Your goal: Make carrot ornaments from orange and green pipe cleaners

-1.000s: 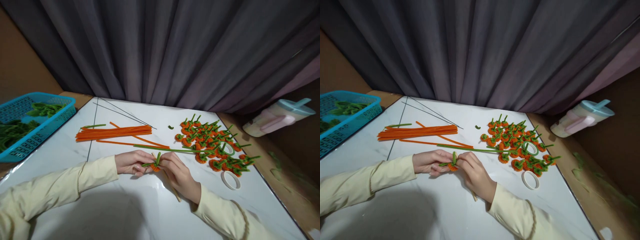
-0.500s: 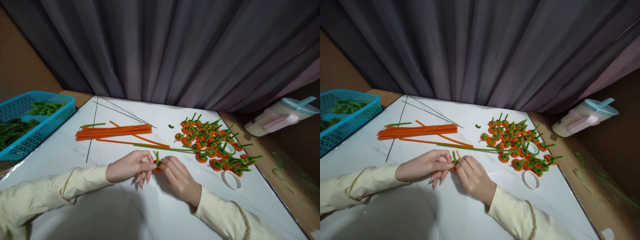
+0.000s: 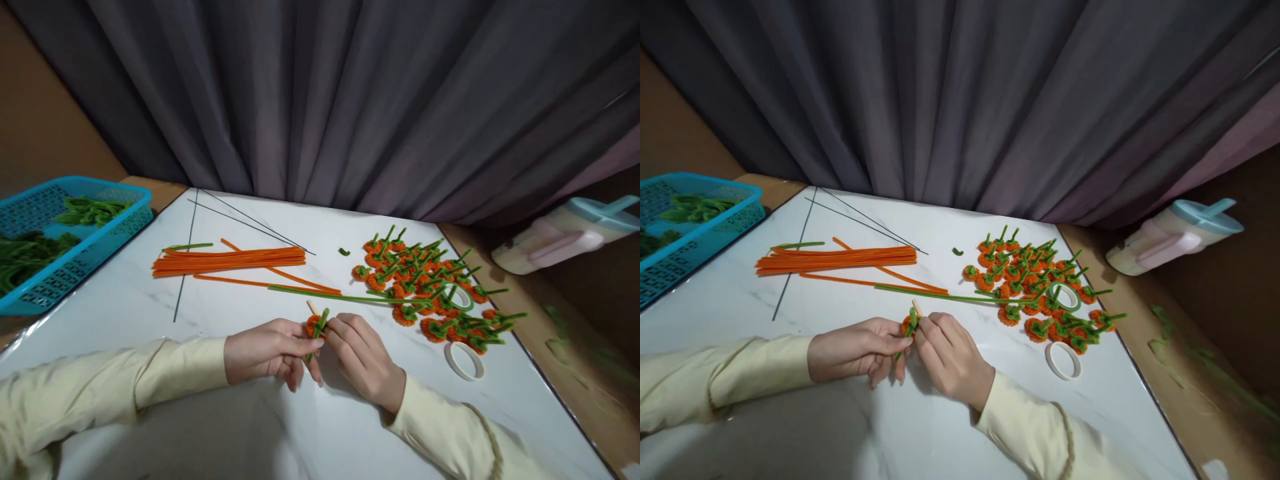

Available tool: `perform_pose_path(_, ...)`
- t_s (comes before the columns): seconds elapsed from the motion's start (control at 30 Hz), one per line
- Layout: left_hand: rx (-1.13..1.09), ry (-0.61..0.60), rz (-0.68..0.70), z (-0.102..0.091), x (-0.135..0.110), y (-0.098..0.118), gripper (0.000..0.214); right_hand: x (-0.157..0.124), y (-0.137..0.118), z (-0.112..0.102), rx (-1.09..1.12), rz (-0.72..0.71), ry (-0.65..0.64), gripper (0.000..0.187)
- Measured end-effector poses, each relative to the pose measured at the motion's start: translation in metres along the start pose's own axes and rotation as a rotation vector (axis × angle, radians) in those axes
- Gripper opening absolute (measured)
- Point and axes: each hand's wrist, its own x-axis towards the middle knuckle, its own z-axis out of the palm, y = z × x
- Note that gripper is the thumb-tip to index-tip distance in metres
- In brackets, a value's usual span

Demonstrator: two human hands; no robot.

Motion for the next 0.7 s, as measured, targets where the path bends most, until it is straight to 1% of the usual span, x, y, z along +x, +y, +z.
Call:
perform_pose_path(0.1,-0.091,-0.05,0.05,-0.003,0.004,0.001,0.04,-0.001,0.0,0.0,-0.005,-0.043,0.008,0.016)
perform_pose_path(0.23,-0.2,-0.053,0.121,-0.006,0.008,0.0,0.032,-0.002,0.001,0.0,-0.006,-0.039,-0.006,0.017)
perform_pose_path(0.33,-0.197,-0.05,0.163,-0.007,0.008,-0.001,0.024,-0.001,0.001,0.001,0.05,0.004,-0.01,0.019)
perform_pose_path(0.4,-0.182,-0.044,0.194,-0.009,0.008,-0.001,0.022,-0.001,0.001,0.001,0.089,0.07,0.006,0.018)
perform_pose_path(0.5,-0.133,-0.022,0.195,-0.011,0.007,0.0,0.022,-0.001,0.001,0.003,0.131,0.147,0.036,0.016)
perform_pose_path(0.63,-0.101,0.011,0.162,-0.012,0.007,0.003,0.019,0.0,0.003,0.002,0.128,0.1,0.018,0.017)
perform_pose_path(0.7,-0.112,0.007,0.161,-0.013,0.007,0.003,0.017,0.002,0.005,0.0,0.103,0.068,0.0,0.018)
